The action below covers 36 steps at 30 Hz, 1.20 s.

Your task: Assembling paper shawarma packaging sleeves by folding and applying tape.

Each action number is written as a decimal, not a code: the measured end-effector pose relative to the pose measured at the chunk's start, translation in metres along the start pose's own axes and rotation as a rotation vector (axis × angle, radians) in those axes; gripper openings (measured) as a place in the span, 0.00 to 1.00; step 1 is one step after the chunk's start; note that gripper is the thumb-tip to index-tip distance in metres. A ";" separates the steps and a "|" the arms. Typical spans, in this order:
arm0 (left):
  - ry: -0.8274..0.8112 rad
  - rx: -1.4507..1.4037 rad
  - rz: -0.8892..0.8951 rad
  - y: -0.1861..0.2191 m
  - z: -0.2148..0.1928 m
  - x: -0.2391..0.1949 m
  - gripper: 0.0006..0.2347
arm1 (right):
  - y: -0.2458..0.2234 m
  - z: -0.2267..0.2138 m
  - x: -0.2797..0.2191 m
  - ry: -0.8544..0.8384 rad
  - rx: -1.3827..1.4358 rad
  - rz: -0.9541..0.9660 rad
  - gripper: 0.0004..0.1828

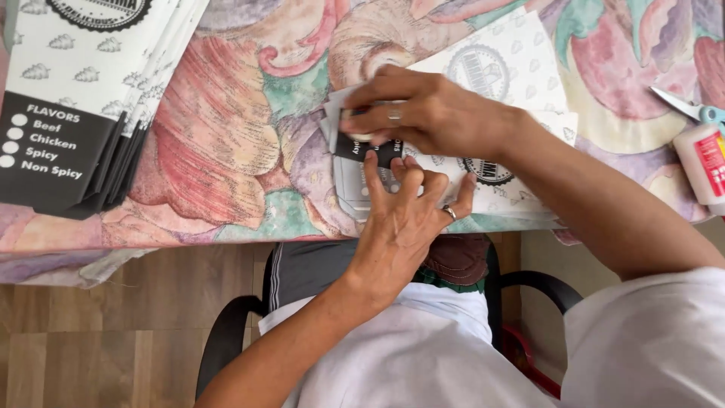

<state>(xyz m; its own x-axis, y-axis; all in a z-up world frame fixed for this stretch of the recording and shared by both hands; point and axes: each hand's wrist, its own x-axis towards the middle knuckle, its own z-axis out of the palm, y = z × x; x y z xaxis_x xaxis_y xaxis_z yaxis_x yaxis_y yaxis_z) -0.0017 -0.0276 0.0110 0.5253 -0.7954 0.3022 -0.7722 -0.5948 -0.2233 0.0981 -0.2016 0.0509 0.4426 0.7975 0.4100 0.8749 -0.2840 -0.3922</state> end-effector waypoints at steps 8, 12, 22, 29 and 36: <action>0.015 0.042 0.038 0.002 0.006 -0.002 0.37 | -0.071 -0.056 -0.207 0.196 -0.288 0.507 0.14; 0.010 0.066 0.050 0.001 0.004 -0.003 0.36 | -0.094 -0.054 -0.212 0.184 -0.531 0.569 0.10; 0.012 0.042 0.060 0.001 0.003 0.000 0.34 | -0.141 -0.002 -0.177 0.345 -0.296 0.711 0.21; 0.033 -0.020 0.086 -0.014 -0.011 0.012 0.28 | -0.134 -0.021 -0.196 0.321 -0.352 0.685 0.16; -0.001 -0.062 0.214 -0.020 -0.002 0.030 0.21 | -0.048 -0.026 -0.120 0.256 -0.245 0.440 0.11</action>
<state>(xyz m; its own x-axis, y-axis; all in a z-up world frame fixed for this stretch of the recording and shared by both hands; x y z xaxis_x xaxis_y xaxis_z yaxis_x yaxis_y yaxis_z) 0.0289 -0.0398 0.0267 0.3474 -0.9030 0.2530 -0.8867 -0.4041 -0.2245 0.0087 -0.2975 0.0419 0.7829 0.4302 0.4494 0.6035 -0.7005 -0.3809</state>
